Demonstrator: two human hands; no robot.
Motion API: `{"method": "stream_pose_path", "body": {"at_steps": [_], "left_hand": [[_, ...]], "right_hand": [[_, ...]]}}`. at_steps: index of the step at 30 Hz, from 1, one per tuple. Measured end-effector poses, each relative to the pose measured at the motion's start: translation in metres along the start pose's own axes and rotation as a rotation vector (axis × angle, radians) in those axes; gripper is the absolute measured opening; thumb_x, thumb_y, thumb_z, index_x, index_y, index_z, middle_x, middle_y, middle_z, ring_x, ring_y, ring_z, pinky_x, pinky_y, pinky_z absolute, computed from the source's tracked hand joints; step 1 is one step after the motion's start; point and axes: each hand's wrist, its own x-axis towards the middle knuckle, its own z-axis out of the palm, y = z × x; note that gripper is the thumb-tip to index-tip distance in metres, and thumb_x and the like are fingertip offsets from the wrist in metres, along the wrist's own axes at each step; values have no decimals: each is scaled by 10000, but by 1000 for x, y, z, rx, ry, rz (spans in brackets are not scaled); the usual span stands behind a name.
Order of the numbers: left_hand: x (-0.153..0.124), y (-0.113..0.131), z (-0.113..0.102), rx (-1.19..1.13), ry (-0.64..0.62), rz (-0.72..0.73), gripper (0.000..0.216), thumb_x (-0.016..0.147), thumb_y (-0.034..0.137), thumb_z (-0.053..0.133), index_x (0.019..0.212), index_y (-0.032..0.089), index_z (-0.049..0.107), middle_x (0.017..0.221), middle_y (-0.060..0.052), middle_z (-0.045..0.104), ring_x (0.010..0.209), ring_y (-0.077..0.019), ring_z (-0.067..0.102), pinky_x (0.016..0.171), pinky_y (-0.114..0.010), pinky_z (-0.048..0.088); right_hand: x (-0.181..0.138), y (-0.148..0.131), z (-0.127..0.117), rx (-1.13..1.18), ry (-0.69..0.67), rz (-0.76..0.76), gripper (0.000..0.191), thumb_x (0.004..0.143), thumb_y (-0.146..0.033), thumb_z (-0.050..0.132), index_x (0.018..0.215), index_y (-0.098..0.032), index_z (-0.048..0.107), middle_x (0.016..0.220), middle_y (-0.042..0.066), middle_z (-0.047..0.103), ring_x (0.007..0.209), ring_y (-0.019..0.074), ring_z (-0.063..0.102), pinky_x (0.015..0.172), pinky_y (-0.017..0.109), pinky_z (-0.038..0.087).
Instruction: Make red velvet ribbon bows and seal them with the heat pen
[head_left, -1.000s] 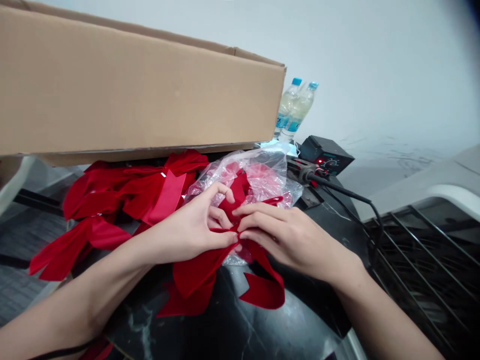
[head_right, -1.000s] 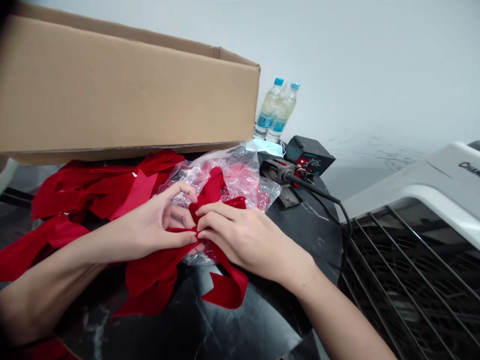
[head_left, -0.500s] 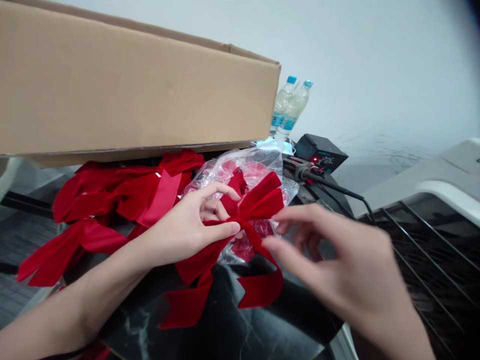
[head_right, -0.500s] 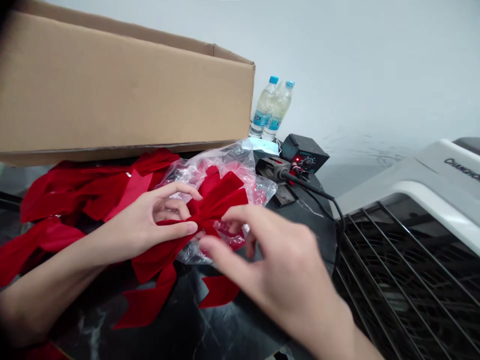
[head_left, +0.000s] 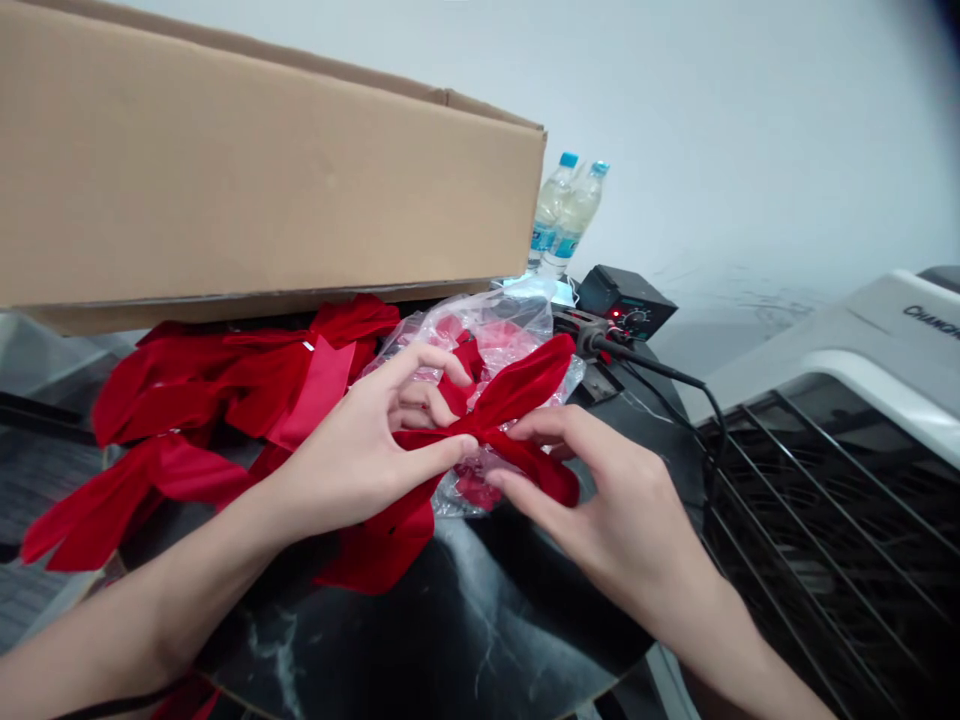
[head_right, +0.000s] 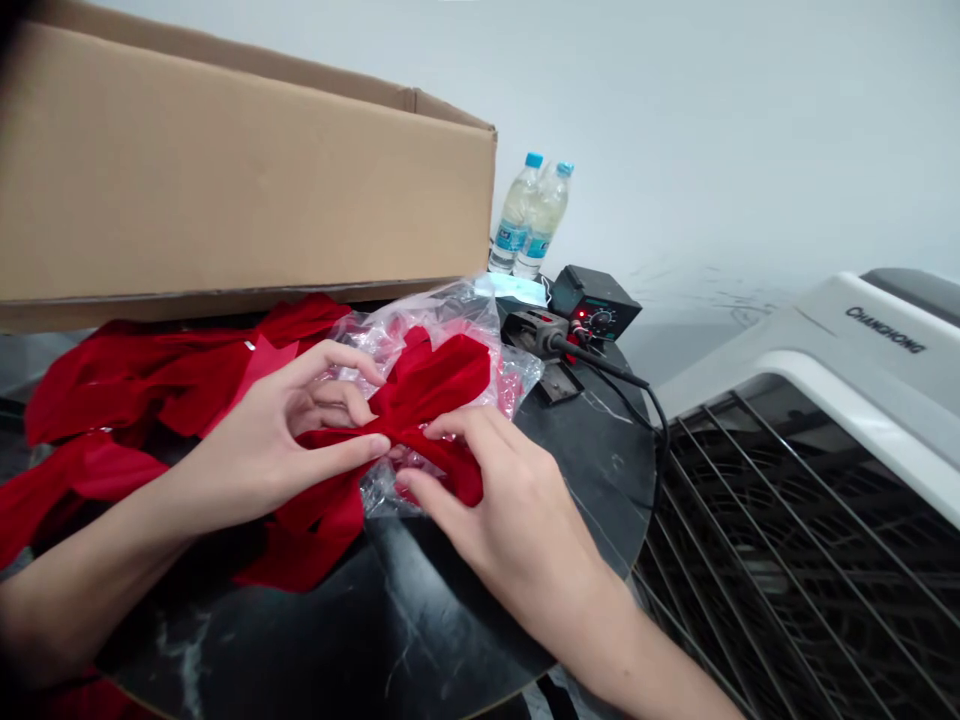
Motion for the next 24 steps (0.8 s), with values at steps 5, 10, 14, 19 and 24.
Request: {"method": "stream_pose_path", "body": {"at_steps": [5, 10, 14, 19, 24], "left_hand": [[-2, 1, 3, 15, 21, 28, 358, 852, 256, 798, 1127, 258, 569, 792, 48, 644, 815, -128, 719, 880, -237, 592], [0, -2, -2, -286, -88, -198, 357, 862, 270, 795, 1115, 273, 544, 712, 51, 665, 738, -172, 750, 730, -267, 606], [2, -2, -4, -314, -54, -231, 383, 843, 283, 820, 1124, 266, 560, 717, 40, 695, 711, -154, 744, 664, -205, 568], [1, 0, -4, -240, -29, -186, 387, 819, 269, 841, 1107, 270, 582, 722, 59, 686, 696, -126, 730, 691, -190, 563], [0, 1, -2, -443, -41, -338, 395, 792, 231, 854, 1086, 277, 594, 683, 58, 644, 698, -167, 736, 599, -194, 530]], "right_hand": [[0, 2, 10, 0, 68, -2, 110, 926, -184, 721, 975, -219, 629, 909, -27, 708, 794, 112, 669, 748, 228, 511], [-4, 12, 4, -205, 80, -322, 189, 946, -25, 614, 1060, -176, 633, 1085, 53, 704, 966, 158, 658, 877, 292, 508], [-4, 10, 2, -187, 112, -310, 208, 922, -141, 717, 1122, -155, 665, 1163, 98, 672, 1068, 194, 650, 955, 328, 520], [2, 4, 9, -239, 169, -325, 170, 910, -128, 722, 1076, -156, 696, 1140, 111, 654, 1053, 213, 628, 926, 380, 525], [5, 20, 5, -409, 213, -566, 224, 892, -62, 715, 1088, -171, 695, 1144, 102, 711, 1059, 238, 633, 941, 443, 485]]}}
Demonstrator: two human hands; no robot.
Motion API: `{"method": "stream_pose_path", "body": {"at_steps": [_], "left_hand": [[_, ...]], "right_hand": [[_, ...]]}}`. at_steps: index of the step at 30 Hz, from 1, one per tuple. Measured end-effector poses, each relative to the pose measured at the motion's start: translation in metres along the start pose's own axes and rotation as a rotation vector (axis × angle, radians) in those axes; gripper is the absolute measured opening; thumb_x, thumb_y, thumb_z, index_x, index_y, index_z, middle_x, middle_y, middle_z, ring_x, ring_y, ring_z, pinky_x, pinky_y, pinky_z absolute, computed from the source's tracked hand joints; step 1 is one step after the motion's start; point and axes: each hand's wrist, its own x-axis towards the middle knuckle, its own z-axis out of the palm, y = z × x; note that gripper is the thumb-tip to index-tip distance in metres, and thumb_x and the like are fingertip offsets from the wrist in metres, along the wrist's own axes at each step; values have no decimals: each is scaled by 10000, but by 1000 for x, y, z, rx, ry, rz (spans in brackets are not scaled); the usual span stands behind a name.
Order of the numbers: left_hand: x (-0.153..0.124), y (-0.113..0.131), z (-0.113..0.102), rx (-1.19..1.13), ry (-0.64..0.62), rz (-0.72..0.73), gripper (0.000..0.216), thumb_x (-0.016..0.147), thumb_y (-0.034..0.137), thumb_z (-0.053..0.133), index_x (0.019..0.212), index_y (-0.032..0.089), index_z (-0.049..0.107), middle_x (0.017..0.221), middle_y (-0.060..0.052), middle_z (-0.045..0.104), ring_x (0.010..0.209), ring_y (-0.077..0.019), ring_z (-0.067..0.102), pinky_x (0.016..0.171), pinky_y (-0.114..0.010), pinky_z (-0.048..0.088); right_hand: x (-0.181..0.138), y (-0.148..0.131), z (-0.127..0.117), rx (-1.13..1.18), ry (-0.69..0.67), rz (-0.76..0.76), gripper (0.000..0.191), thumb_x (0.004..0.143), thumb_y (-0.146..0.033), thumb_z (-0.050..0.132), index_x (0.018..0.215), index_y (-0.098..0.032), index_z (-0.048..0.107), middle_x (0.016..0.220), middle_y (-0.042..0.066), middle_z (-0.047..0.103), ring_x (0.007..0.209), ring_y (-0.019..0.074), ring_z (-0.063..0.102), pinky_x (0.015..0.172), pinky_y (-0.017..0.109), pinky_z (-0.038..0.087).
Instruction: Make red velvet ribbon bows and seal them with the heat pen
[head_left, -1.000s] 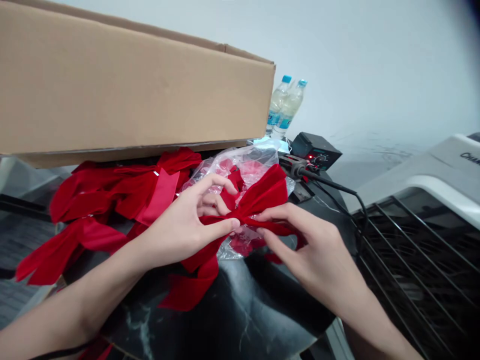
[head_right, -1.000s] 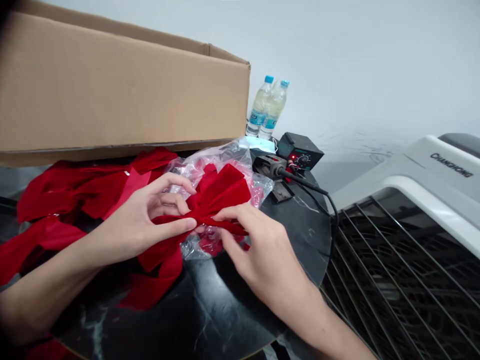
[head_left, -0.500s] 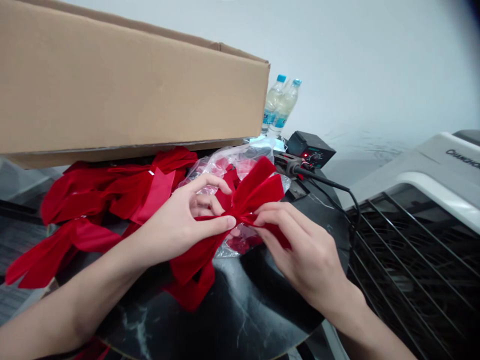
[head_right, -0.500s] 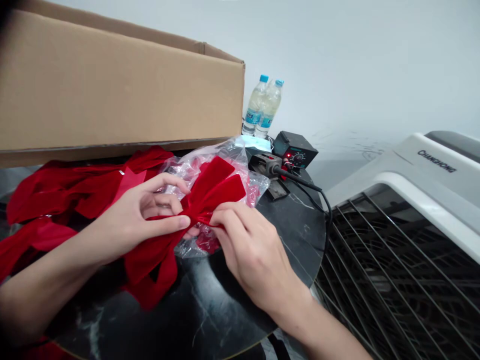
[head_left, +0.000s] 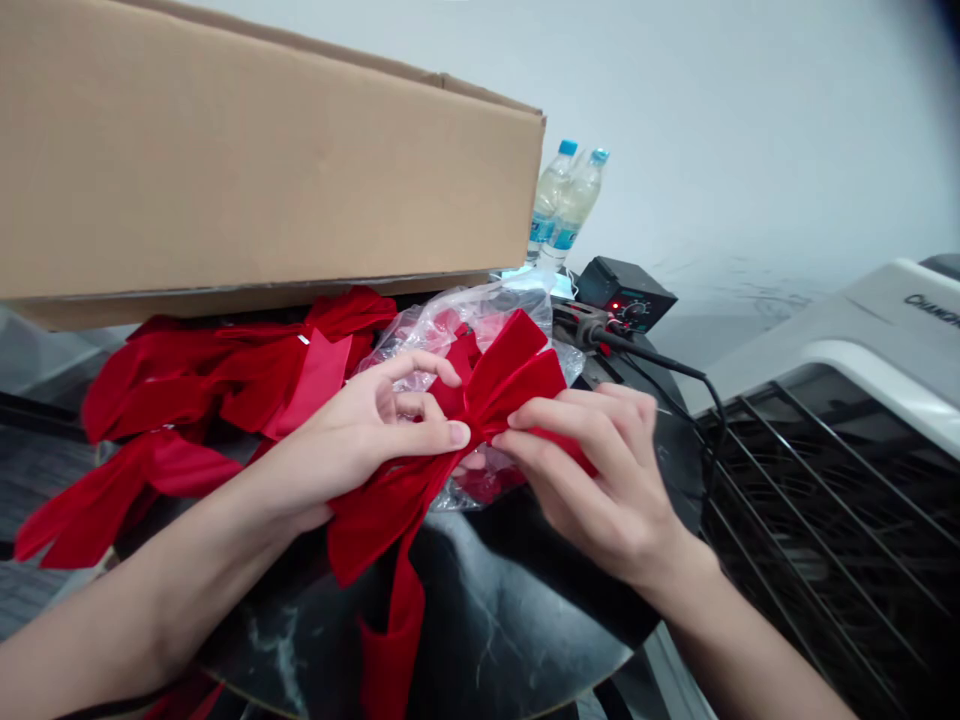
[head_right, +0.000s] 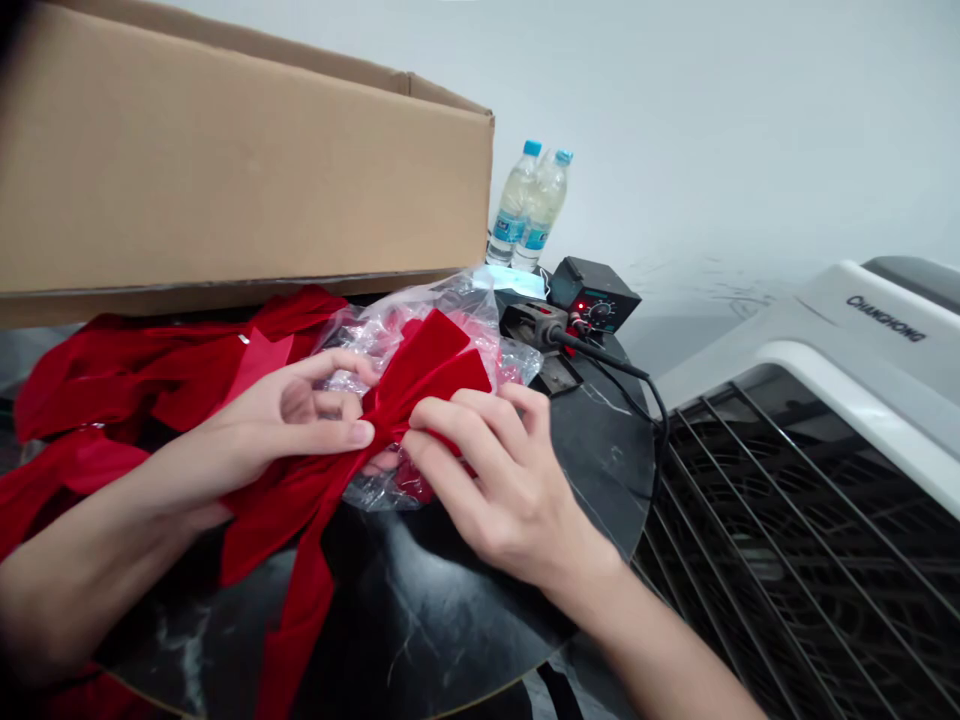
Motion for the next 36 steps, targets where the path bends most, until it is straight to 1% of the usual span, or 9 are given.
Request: {"method": "stream_pose_path", "body": {"at_steps": [2, 4, 8, 13, 20, 27, 30, 33, 36], "left_hand": [[1, -2, 3, -90, 41, -33, 369, 790, 245, 856, 1054, 272, 599, 683, 56, 644, 670, -159, 721, 601, -206, 537], [2, -4, 6, -94, 156, 49, 348, 779, 243, 868, 1021, 252, 618, 667, 64, 638, 623, -107, 671, 629, -184, 533], [5, -8, 8, -66, 266, 229, 358, 759, 219, 882, 1036, 229, 655, 686, 65, 645, 667, -86, 656, 722, -176, 538], [5, -8, 6, -82, 241, 266, 387, 747, 192, 876, 1061, 219, 653, 711, 52, 686, 702, -118, 684, 732, -204, 555], [5, -8, 6, -94, 219, 268, 389, 752, 185, 876, 1068, 217, 652, 701, 57, 680, 680, -100, 666, 750, -204, 548], [4, -8, 9, -60, 283, 303, 374, 776, 189, 862, 1068, 221, 630, 691, 53, 687, 664, -90, 657, 693, -172, 530], [4, -11, 9, -6, 252, 317, 404, 777, 194, 860, 1101, 234, 623, 713, 49, 696, 686, -112, 689, 715, -198, 550], [4, -14, 9, 21, 215, 324, 447, 764, 154, 857, 1129, 253, 619, 741, 49, 711, 691, -116, 700, 715, -201, 561], [3, -15, 9, 23, 159, 293, 496, 756, 123, 849, 1173, 264, 620, 759, 34, 737, 719, -138, 732, 738, -222, 585]], "right_hand": [[-2, 2, -2, -72, 47, -26, 257, 872, -70, 740, 1097, -190, 703, 1164, 102, 727, 1086, 263, 638, 956, 464, 486], [0, -4, -3, -25, 102, 129, 237, 860, -93, 762, 1071, -187, 707, 1088, 91, 746, 1014, 235, 676, 911, 401, 532], [13, -31, 3, 374, -51, 547, 143, 918, -229, 729, 1054, -191, 709, 889, 11, 775, 713, 121, 706, 712, 237, 573], [23, -41, 18, 757, -101, 812, 98, 930, -258, 703, 1011, -211, 734, 910, 6, 792, 767, 144, 739, 693, 233, 597], [20, -31, 17, 768, -118, 764, 116, 938, -243, 700, 1040, -223, 750, 915, -4, 789, 744, 133, 724, 739, 254, 593], [15, -33, 6, 589, -108, 671, 142, 950, -170, 645, 1026, -222, 752, 954, 14, 768, 815, 142, 704, 764, 267, 564], [14, -36, 4, 656, -155, 767, 116, 941, -206, 655, 1024, -224, 733, 933, 15, 769, 782, 151, 713, 732, 269, 583], [15, -37, 11, 810, -38, 932, 156, 939, -324, 693, 1058, -228, 722, 913, 20, 761, 770, 158, 720, 699, 263, 597], [18, -38, 20, 944, 58, 1013, 168, 922, -378, 713, 905, -211, 712, 807, 14, 729, 701, 154, 686, 635, 259, 577]]}}
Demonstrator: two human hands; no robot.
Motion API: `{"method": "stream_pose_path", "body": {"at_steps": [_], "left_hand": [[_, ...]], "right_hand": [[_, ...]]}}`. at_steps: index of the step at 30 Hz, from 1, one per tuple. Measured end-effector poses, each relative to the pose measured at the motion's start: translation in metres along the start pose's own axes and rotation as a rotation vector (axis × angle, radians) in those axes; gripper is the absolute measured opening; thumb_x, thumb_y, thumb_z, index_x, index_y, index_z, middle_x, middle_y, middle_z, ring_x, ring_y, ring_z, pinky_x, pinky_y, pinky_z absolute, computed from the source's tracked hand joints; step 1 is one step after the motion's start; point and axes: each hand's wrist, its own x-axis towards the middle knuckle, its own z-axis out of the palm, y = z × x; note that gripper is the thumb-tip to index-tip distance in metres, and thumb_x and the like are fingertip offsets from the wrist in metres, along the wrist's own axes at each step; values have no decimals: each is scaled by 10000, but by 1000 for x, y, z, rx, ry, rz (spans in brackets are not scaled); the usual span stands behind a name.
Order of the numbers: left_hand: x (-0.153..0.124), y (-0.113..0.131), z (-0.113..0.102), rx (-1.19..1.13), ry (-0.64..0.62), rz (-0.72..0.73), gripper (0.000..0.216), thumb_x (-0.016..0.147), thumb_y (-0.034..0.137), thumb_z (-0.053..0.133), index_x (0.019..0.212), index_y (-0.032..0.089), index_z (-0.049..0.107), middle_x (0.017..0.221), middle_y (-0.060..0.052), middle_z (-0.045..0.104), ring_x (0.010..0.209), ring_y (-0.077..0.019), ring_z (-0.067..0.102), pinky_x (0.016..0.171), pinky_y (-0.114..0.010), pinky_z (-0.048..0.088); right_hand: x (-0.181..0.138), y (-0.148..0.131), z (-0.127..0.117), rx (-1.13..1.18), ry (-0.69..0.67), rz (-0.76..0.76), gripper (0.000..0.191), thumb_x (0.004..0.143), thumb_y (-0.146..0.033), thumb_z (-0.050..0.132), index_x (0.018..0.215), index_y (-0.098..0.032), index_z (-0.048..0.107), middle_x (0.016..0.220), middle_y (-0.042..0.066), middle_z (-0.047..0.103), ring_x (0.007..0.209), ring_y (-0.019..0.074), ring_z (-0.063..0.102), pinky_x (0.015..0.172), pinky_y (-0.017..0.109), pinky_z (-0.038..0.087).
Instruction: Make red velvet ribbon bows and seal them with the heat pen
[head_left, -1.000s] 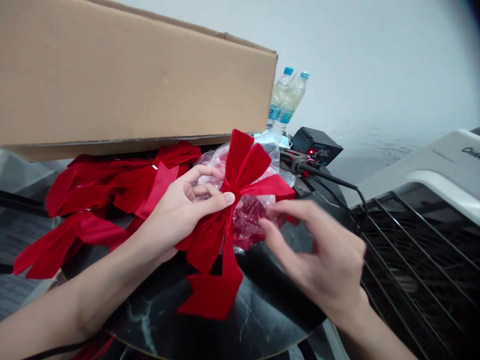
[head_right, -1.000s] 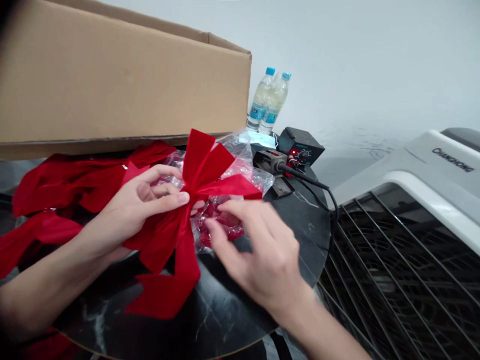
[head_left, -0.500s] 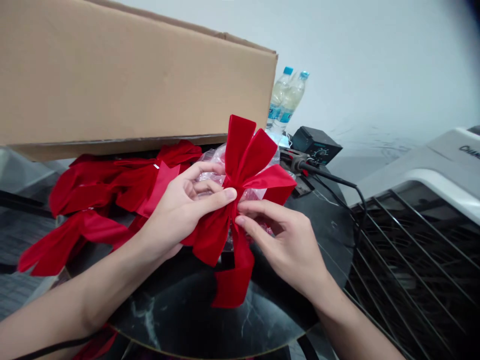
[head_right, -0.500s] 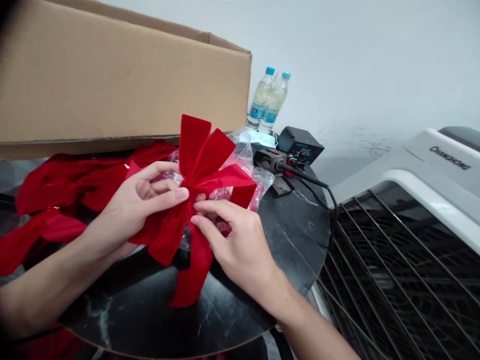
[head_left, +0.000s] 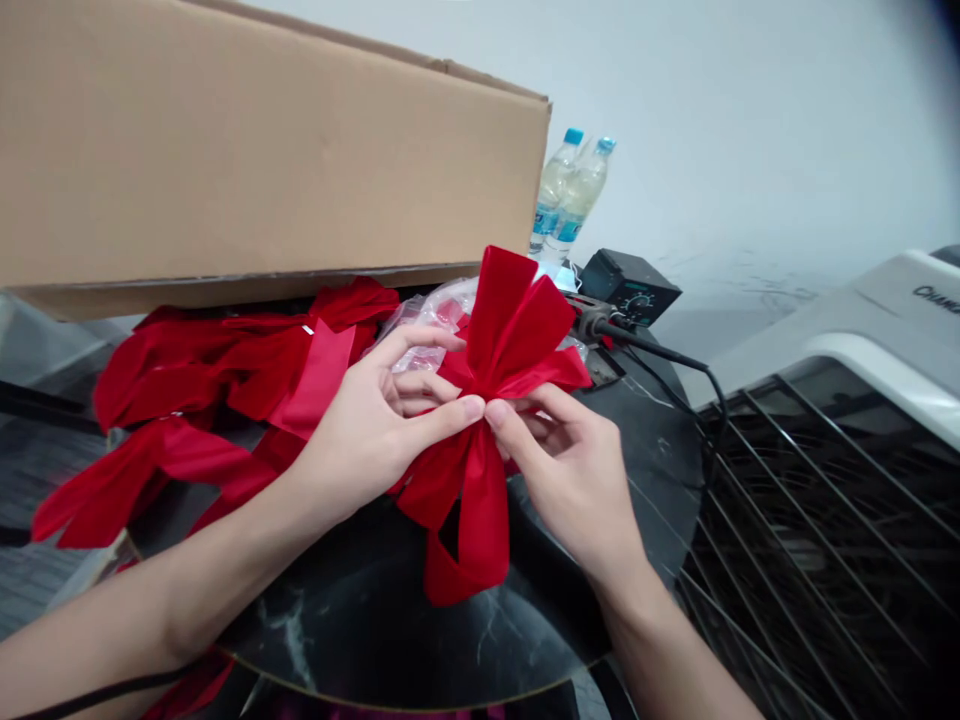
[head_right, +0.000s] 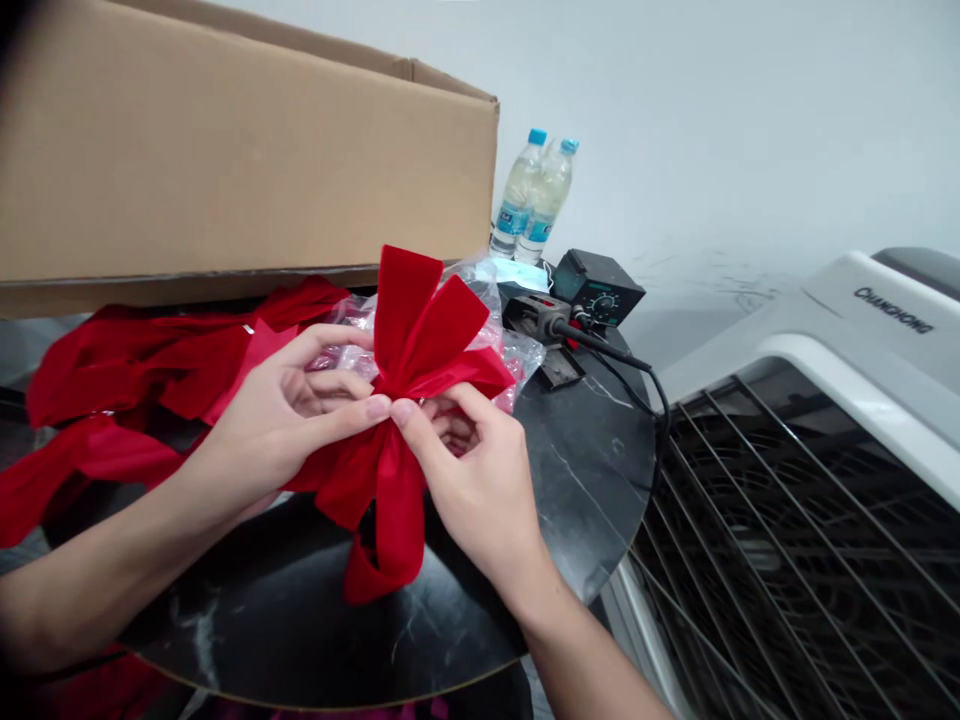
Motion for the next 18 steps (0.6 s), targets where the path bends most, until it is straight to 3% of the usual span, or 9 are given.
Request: {"method": "stream_pose_path", "body": {"at_steps": [5, 11, 18], "left_hand": [[-6, 3, 6, 91, -45, 48, 565, 760, 120, 839, 1215, 309, 563, 754, 51, 713, 725, -168, 755, 666, -220, 581], [-13, 8, 8, 394, -162, 282, 74, 938, 186, 682, 972, 232, 729, 959, -6, 740, 897, -140, 719, 844, -216, 571], [-10, 16, 9, 409, -108, 185, 111, 892, 290, 757, 973, 235, 809, 986, -25, 802, 922, -193, 757, 866, -252, 612]], "right_hand": [[-1, 3, 0, 91, 47, 37, 172, 871, -361, 769, 838, -194, 743, 768, 30, 748, 723, 181, 700, 665, 289, 587], [-2, 2, -4, 238, -2, 89, 111, 855, -310, 771, 815, -208, 754, 800, 25, 768, 768, 195, 720, 718, 311, 600], [0, 0, -9, 211, -55, 81, 136, 867, -334, 763, 834, -203, 745, 831, 34, 777, 794, 205, 738, 752, 328, 627]]}}
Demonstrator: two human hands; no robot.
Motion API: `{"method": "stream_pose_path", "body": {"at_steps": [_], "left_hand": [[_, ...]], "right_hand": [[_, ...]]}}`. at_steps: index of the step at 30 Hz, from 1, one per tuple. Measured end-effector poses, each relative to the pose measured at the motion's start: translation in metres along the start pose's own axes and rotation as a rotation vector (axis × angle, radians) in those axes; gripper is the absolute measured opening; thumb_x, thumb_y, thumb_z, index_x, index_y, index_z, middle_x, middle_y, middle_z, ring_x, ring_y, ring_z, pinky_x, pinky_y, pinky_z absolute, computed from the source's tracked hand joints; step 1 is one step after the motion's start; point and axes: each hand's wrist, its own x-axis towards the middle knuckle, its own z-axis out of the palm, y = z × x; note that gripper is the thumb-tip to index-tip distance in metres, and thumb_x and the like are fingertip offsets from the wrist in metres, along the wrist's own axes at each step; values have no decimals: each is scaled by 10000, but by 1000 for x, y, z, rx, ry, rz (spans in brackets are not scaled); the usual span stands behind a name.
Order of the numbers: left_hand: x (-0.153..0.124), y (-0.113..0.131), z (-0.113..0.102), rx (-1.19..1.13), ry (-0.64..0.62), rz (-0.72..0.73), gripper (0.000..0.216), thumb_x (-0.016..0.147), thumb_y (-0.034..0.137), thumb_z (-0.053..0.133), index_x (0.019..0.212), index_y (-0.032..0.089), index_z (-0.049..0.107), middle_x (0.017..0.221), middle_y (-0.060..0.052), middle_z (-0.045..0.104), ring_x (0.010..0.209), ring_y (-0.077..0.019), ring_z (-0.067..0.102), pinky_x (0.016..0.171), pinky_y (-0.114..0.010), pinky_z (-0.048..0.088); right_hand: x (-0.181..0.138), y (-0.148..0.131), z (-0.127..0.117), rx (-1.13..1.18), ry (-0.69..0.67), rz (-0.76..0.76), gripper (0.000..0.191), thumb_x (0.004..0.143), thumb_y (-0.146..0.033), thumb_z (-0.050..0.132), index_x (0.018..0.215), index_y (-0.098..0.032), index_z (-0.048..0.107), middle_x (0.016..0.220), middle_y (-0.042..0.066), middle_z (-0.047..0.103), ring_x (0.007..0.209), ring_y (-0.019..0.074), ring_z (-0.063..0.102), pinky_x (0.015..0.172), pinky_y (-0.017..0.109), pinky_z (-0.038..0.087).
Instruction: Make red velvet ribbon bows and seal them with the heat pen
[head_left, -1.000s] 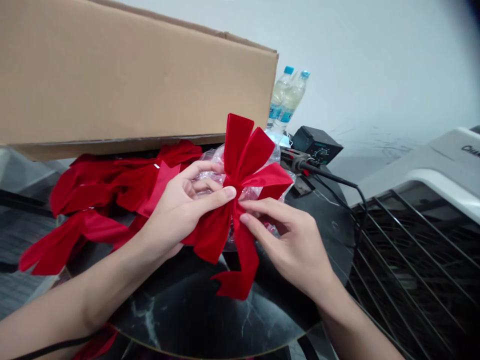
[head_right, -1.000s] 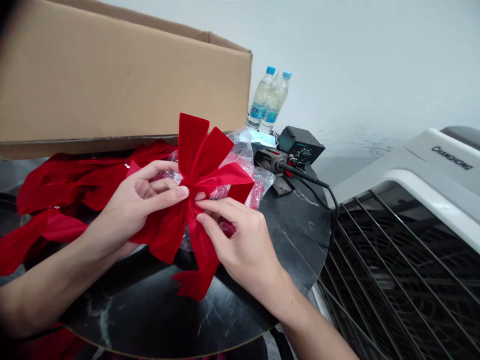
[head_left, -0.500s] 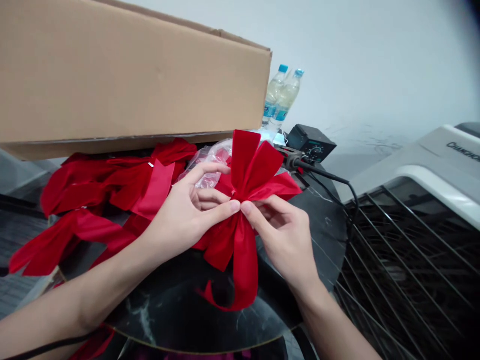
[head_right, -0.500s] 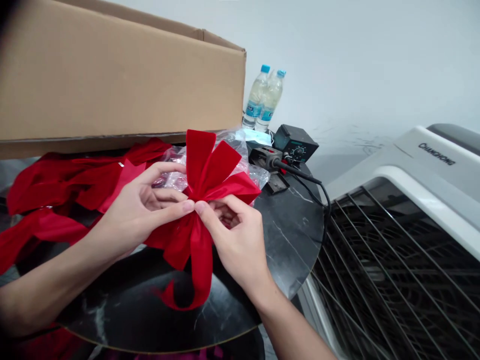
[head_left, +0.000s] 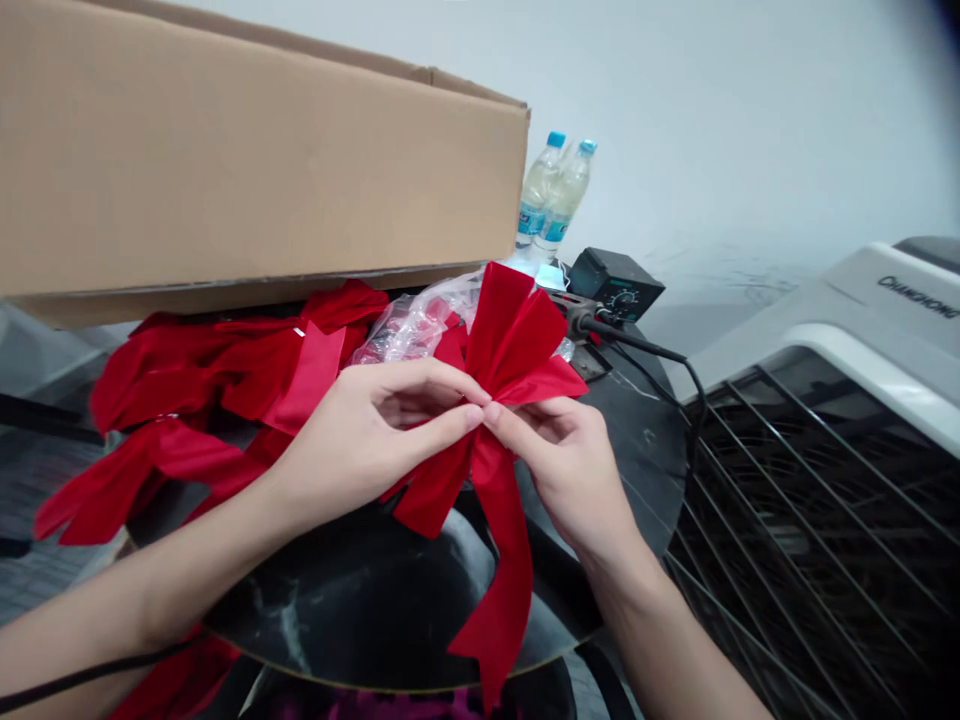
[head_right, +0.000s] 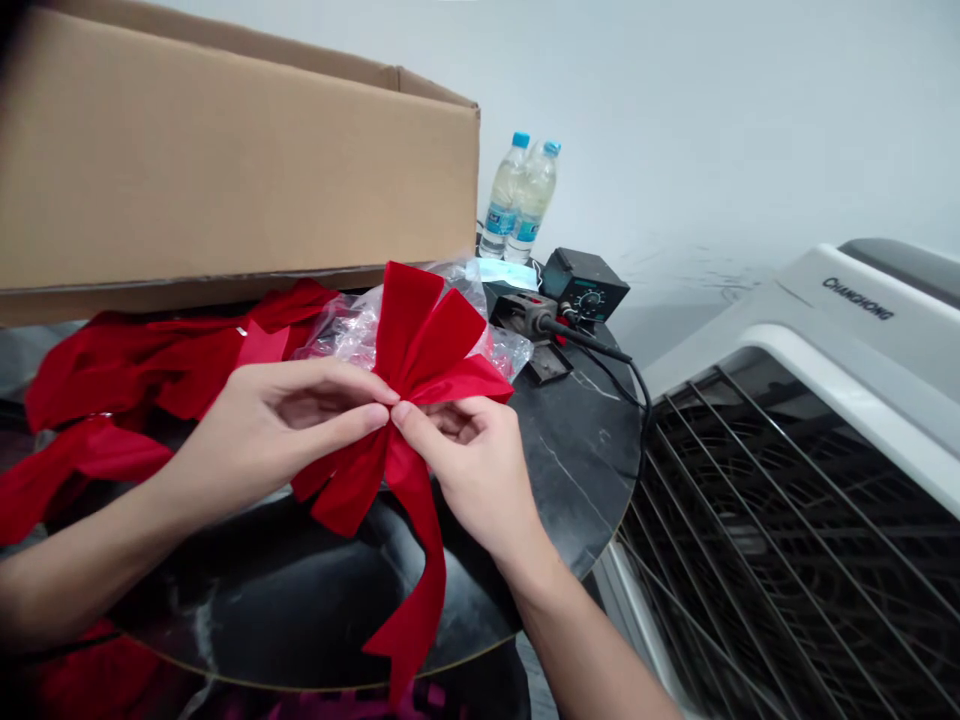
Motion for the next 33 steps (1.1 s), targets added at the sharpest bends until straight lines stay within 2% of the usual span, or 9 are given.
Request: {"method": "stream_pose_path", "body": {"at_steps": [4, 10, 13, 17, 21, 23, 27, 30, 33], "left_hand": [[5, 6, -3, 19, 80, -37, 157, 844, 309, 808, 979, 232, 833, 975, -37, 825, 892, -217, 781, 821, -262, 639], [9, 6, 3, -16, 167, -36, 135, 795, 276, 856, 929, 255, 851, 926, -10, 835, 854, -188, 793, 800, -220, 642], [9, 4, 7, -97, 217, -58, 145, 757, 219, 879, 895, 253, 853, 883, -5, 834, 830, -189, 795, 799, -229, 647], [8, 2, 7, -173, 210, -124, 172, 699, 174, 907, 850, 236, 854, 838, -12, 833, 797, -201, 797, 780, -243, 656], [8, 1, 4, -147, 186, -116, 187, 709, 163, 900, 878, 227, 854, 877, -20, 839, 822, -201, 801, 786, -228, 652], [7, 0, 3, -138, 173, -94, 166, 724, 173, 893, 874, 232, 853, 868, -11, 838, 817, -188, 801, 772, -201, 645], [6, -1, -3, -75, 188, -111, 113, 784, 240, 862, 896, 254, 853, 910, 0, 841, 867, -172, 800, 804, -176, 633], [7, -4, -10, -25, 223, -162, 149, 801, 274, 851, 949, 259, 849, 976, -7, 841, 924, -178, 797, 837, -180, 628], [10, -6, -12, -19, 205, -203, 179, 799, 285, 850, 975, 253, 844, 966, -15, 841, 925, -188, 797, 829, -192, 629]], "right_hand": [[-12, -4, -9, -163, 27, -91, 172, 845, -286, 796, 992, -207, 752, 923, 31, 795, 802, 180, 758, 748, 287, 641], [-25, -5, -5, -676, 156, -466, 140, 919, -139, 660, 994, -216, 748, 901, 5, 796, 729, 138, 739, 748, 268, 624], [-26, -3, 4, -605, 190, -373, 88, 924, -176, 650, 890, -214, 721, 742, -17, 757, 602, 126, 706, 613, 238, 602], [-33, -8, 0, -495, 66, -181, 130, 935, -201, 638, 817, -216, 691, 645, -41, 719, 511, 111, 683, 479, 196, 543], [-28, -20, -19, -896, 207, -538, 203, 918, -164, 693, 1101, -251, 704, 724, -45, 748, 550, 114, 690, 596, 231, 566], [-20, -21, -25, -1054, 144, -680, 280, 941, -170, 685, 1206, -261, 675, 795, -37, 777, 593, 117, 705, 624, 237, 557], [-12, -12, -32, -1143, 49, -861, 206, 956, -137, 657, 1123, -246, 709, 882, -33, 806, 610, 100, 711, 625, 218, 527], [-13, 1, -51, -992, 56, -627, 126, 952, -199, 671, 1050, -239, 740, 699, -46, 748, 494, 87, 649, 569, 208, 520], [3, 17, -87, -543, 108, 35, 241, 925, -421, 707, 889, -185, 739, 586, -11, 670, 405, 106, 595, 392, 207, 446]]}}
